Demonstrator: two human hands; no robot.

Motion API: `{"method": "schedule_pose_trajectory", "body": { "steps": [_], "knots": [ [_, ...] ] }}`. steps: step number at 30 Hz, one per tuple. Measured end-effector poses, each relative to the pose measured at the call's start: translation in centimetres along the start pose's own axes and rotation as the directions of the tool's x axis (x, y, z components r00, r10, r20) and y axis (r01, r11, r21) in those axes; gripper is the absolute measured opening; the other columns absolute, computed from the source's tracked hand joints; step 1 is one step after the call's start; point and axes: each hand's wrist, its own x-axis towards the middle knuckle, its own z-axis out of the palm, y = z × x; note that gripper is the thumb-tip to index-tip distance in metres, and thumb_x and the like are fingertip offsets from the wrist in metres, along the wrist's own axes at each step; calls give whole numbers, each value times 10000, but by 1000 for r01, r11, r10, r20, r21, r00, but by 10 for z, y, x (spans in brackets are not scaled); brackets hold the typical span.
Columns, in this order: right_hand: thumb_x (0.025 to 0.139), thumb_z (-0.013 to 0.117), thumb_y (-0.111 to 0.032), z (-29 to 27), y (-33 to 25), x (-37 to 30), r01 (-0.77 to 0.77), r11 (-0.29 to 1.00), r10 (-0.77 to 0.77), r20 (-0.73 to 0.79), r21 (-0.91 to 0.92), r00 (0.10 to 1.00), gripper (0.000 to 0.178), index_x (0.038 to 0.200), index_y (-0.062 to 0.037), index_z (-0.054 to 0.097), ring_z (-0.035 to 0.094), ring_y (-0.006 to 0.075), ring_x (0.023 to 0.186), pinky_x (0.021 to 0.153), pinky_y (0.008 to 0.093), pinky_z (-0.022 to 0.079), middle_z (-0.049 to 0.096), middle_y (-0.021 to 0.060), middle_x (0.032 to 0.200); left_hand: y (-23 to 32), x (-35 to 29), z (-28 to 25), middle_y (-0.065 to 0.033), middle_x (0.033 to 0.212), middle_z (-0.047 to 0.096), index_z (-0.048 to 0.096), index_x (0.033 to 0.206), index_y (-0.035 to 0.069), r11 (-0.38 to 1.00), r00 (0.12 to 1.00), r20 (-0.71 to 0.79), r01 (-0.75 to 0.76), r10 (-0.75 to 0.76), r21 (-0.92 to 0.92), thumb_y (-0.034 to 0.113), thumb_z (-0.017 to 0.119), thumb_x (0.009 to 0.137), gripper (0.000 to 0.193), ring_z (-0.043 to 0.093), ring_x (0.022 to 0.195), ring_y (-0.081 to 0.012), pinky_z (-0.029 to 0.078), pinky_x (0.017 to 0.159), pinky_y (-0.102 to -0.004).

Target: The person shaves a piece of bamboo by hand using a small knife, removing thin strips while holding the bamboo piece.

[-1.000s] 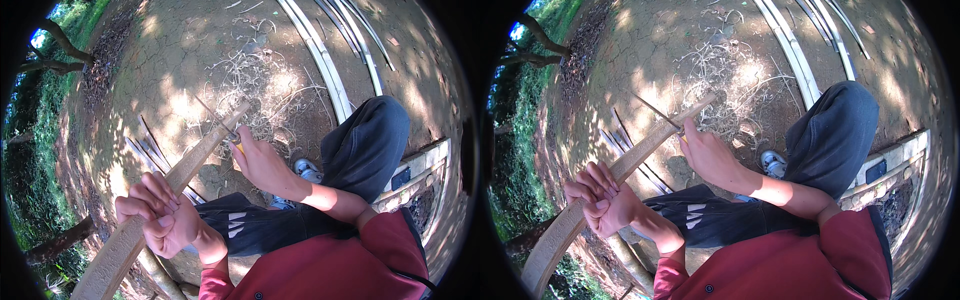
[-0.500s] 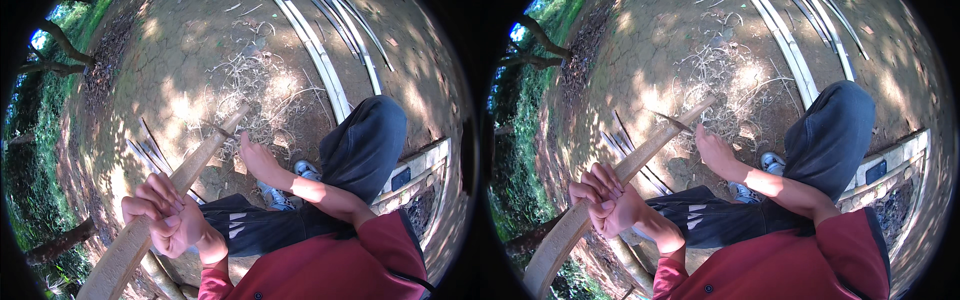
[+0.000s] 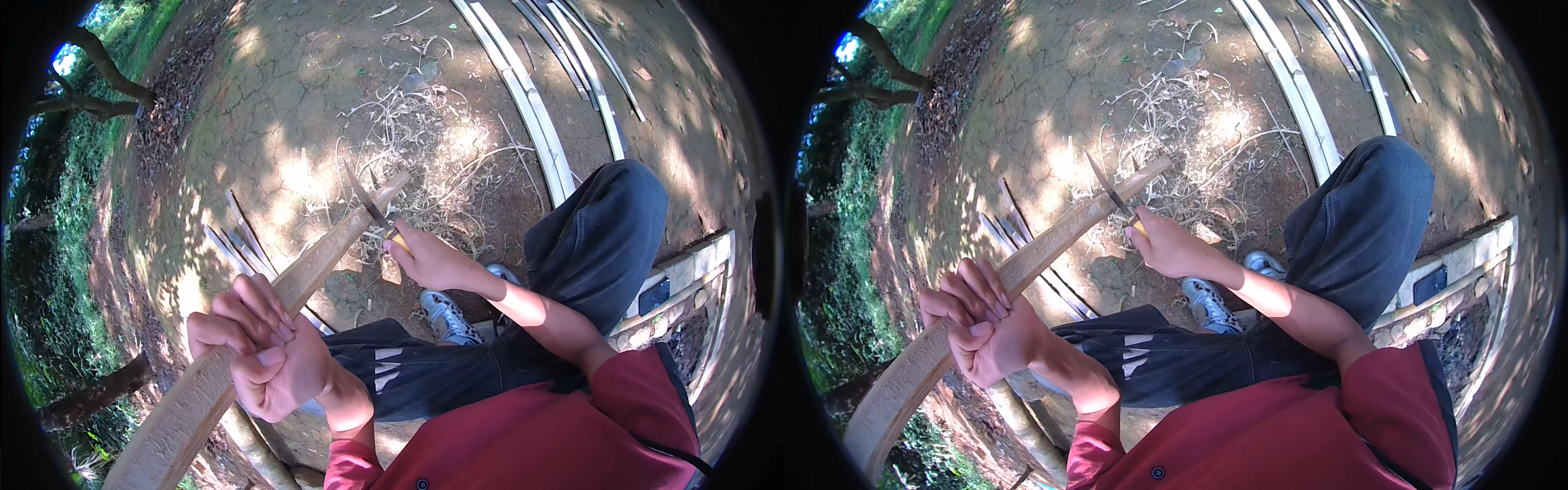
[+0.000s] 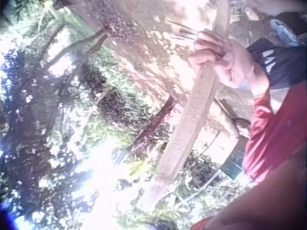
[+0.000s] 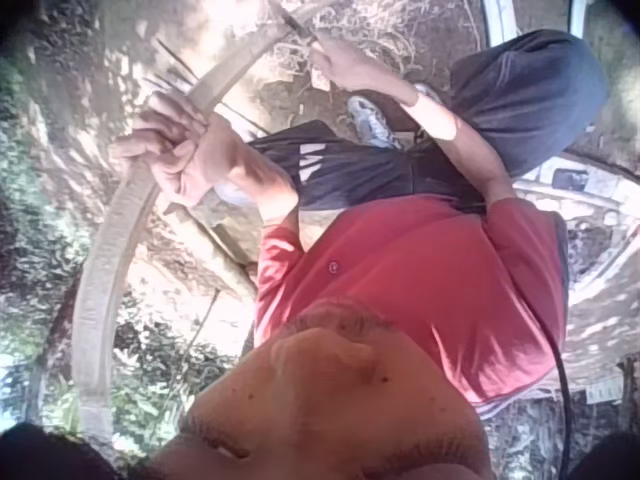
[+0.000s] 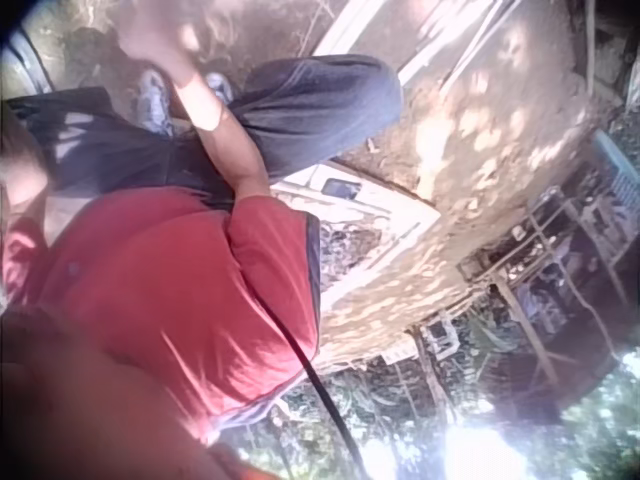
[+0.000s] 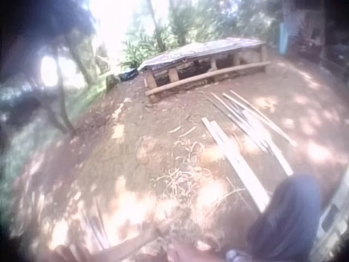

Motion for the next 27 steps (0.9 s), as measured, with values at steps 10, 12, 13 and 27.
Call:
{"method": "schedule_pose_trajectory", "body": {
  "steps": [10,12,13,27],
  "knots": [
    [944,420,-180,-30,-72,-9,-101,990,90,-106,-102,990,286,1078,65,356,551,420,509,459,471,419,541,214,559,-1,2,1,-30,515,297,323,613,75,1000,999,-37,4,-4,-3,1,435,496,178,280,462,-124,253,440,-250],
    [933,431,-146,-32,-78,-13,-69,992,54,-140,-109,989,252,1062,57,357,558,430,532,481,492,425,542,213,544,-2,1,0,-28,514,296,325,611,74,1000,1000,-28,3,-3,-9,-2,439,500,177,284,465,-125,254,447,-253],
    [926,437,-133,-26,-70,-12,-78,982,59,-110,-172,992,239,1045,60,361,560,433,538,487,497,428,547,215,550,-1,1,3,-28,514,297,325,612,73,1000,1000,-17,4,-4,6,-3,441,504,176,284,466,-126,255,450,-255],
    [924,456,-167,-26,-48,-6,-311,938,276,219,150,936,269,1054,60,392,554,440,529,491,482,431,556,254,602,-1,1,10,-35,530,282,321,599,74,999,997,-69,37,-38,-13,-5,416,470,178,281,478,-143,264,450,-263]
  ]
}}
